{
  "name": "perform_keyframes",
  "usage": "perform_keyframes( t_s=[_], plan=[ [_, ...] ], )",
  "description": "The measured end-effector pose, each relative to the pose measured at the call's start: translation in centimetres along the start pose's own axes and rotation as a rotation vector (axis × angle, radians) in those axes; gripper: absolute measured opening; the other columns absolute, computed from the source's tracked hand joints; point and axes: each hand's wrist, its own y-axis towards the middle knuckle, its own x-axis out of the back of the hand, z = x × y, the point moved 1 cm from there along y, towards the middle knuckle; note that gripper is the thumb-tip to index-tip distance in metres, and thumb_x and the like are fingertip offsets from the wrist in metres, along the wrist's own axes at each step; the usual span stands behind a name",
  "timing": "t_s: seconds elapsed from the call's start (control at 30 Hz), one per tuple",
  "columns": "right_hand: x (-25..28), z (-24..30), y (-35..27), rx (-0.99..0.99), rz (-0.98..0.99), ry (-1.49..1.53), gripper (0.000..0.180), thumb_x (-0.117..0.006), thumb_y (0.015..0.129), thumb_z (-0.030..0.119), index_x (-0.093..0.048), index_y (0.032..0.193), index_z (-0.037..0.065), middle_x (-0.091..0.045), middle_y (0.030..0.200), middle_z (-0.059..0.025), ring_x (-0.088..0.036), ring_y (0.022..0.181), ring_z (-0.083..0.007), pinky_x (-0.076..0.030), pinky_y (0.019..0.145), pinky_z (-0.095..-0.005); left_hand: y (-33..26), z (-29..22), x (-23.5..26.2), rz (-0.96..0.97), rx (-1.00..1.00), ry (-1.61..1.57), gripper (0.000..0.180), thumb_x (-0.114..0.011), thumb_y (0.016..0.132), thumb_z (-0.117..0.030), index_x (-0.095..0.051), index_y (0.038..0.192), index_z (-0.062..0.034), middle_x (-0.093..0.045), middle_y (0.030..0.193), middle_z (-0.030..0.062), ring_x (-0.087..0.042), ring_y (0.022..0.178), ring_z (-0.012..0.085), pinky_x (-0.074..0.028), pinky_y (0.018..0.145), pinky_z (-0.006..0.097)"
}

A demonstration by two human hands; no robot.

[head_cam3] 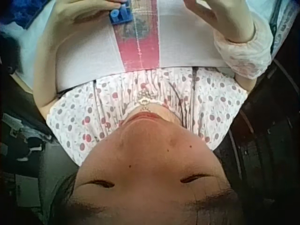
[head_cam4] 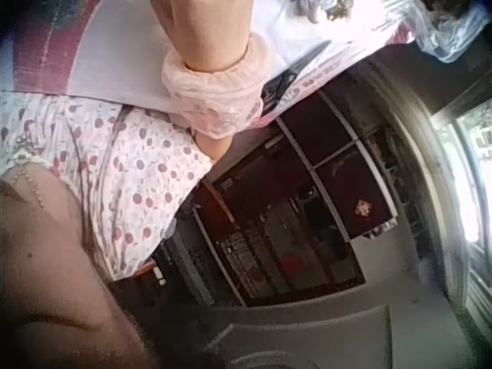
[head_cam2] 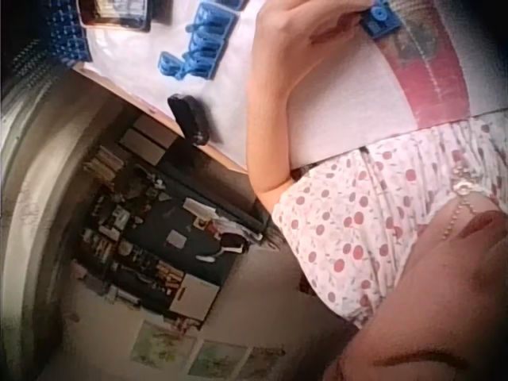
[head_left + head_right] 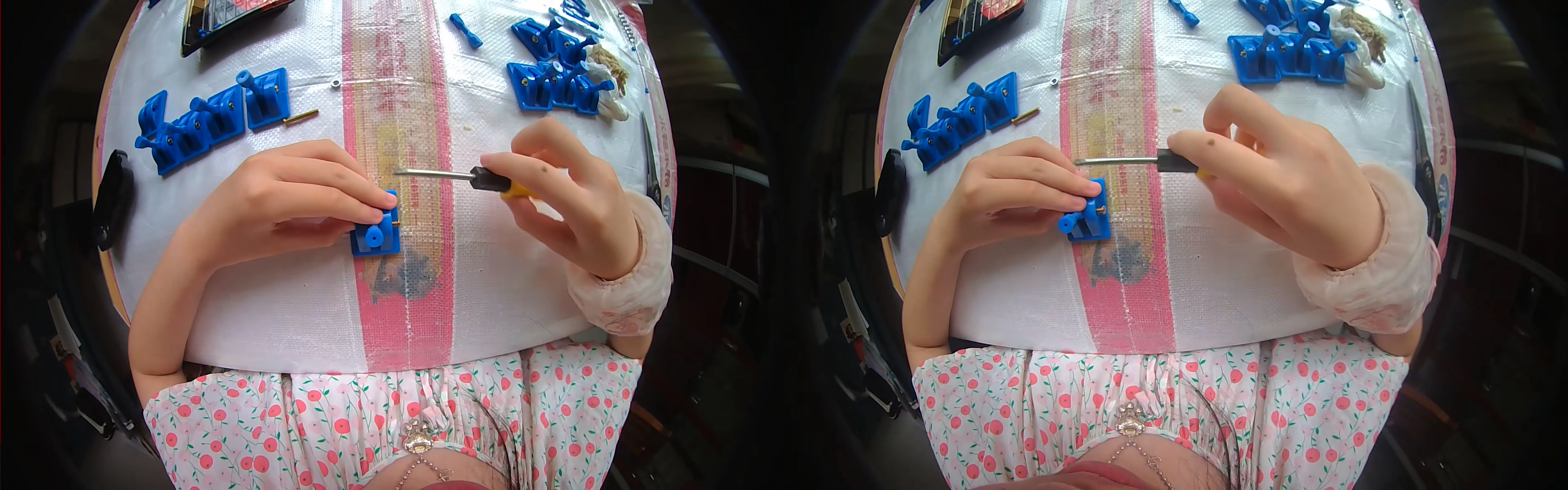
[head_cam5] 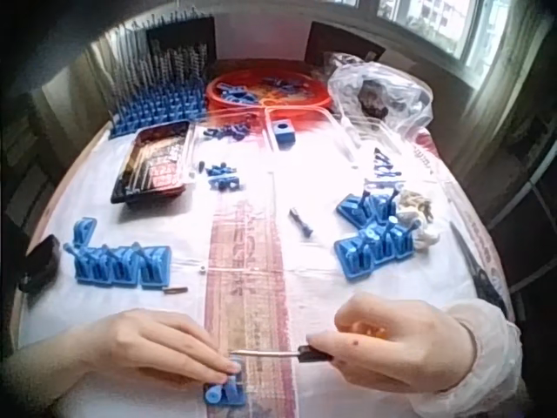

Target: Assembling blue plastic components using a screwdriver and small screws.

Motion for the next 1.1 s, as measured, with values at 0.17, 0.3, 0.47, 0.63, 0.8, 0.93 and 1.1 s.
perform_keyframes(
  t_s=[0.17,0.3,0.47,0.63,0.8,0.93,1.1],
  plan=[
    [-0.1,-0.5,-1.3,0.058,0.120,0.211,0.043,-0.076,0.066,-0.006,-0.064,0.107,0.002,-0.054,0.089,-0.0097,-0.062,0.067,-0.0196,-0.049,0.057,-0.0279,0.0,-0.1,0.2,0.019,-0.026,-0.011,0.024,-0.076,0.066,-0.002,-0.074,0.090,-0.0021,-0.073,0.100,0.0114,-0.068,0.090,0.0256,-0.055,0.078,0.033],
    [-0.5,0.4,-1.4,0.052,0.196,0.127,0.042,-0.077,0.064,-0.003,-0.064,0.104,0.002,-0.054,0.089,-0.0092,-0.061,0.066,-0.0215,-0.050,0.056,-0.0302,0.1,-0.3,0.2,0.013,-0.038,-0.028,0.019,-0.078,0.066,-0.003,-0.071,0.084,-0.0024,-0.073,0.099,0.0145,-0.069,0.090,0.0275,-0.055,0.079,0.033],
    [-0.5,0.2,-1.6,0.056,0.181,0.067,0.042,-0.076,0.064,-0.004,-0.064,0.104,0.003,-0.055,0.088,-0.0092,-0.061,0.064,-0.0198,-0.050,0.055,-0.0285,0.0,-0.2,0.1,0.012,-0.029,-0.040,0.017,-0.079,0.066,-0.002,-0.065,0.075,-0.0040,-0.073,0.098,0.0162,-0.070,0.089,0.0278,-0.055,0.078,0.033],
    [-0.5,0.1,-1.7,0.068,0.141,0.067,0.038,-0.074,0.067,-0.002,-0.061,0.103,0.005,-0.052,0.086,-0.0080,-0.060,0.061,-0.0189,-0.049,0.052,-0.0289,0.2,-0.2,0.1,0.003,-0.029,-0.036,0.018,-0.080,0.065,0.000,-0.064,0.073,-0.0042,-0.073,0.097,0.0163,-0.070,0.088,0.0274,-0.055,0.077,0.033],
    [-1.0,0.0,-1.7,0.055,0.085,0.068,0.030,-0.069,0.073,0.004,-0.057,0.099,0.009,-0.048,0.084,-0.0057,-0.058,0.058,-0.0187,-0.047,0.048,-0.0312,0.2,-0.3,0.1,0.001,-0.025,-0.034,0.019,-0.080,0.065,0.001,-0.063,0.073,-0.0041,-0.073,0.096,0.0164,-0.070,0.088,0.0271,-0.055,0.076,0.033],
    [-0.9,0.1,-1.4,0.068,0.098,0.040,0.031,-0.070,0.073,0.005,-0.057,0.100,0.009,-0.049,0.085,-0.0056,-0.058,0.058,-0.0183,-0.047,0.048,-0.0304,0.1,-0.2,0.2,0.002,-0.030,-0.033,0.019,-0.080,0.065,0.001,-0.064,0.073,-0.0039,-0.073,0.097,0.0165,-0.069,0.087,0.0269,-0.055,0.077,0.033],
    [-1.2,0.0,-1.5,0.077,0.030,0.075,0.033,-0.073,0.073,0.006,-0.059,0.102,0.005,-0.052,0.084,-0.0070,-0.059,0.059,-0.0203,-0.047,0.050,-0.0313,0.0,-0.1,0.2,0.000,-0.029,-0.032,0.019,-0.079,0.065,0.002,-0.064,0.073,-0.0033,-0.073,0.097,0.0164,-0.069,0.087,0.0267,-0.055,0.077,0.033]
  ],
)
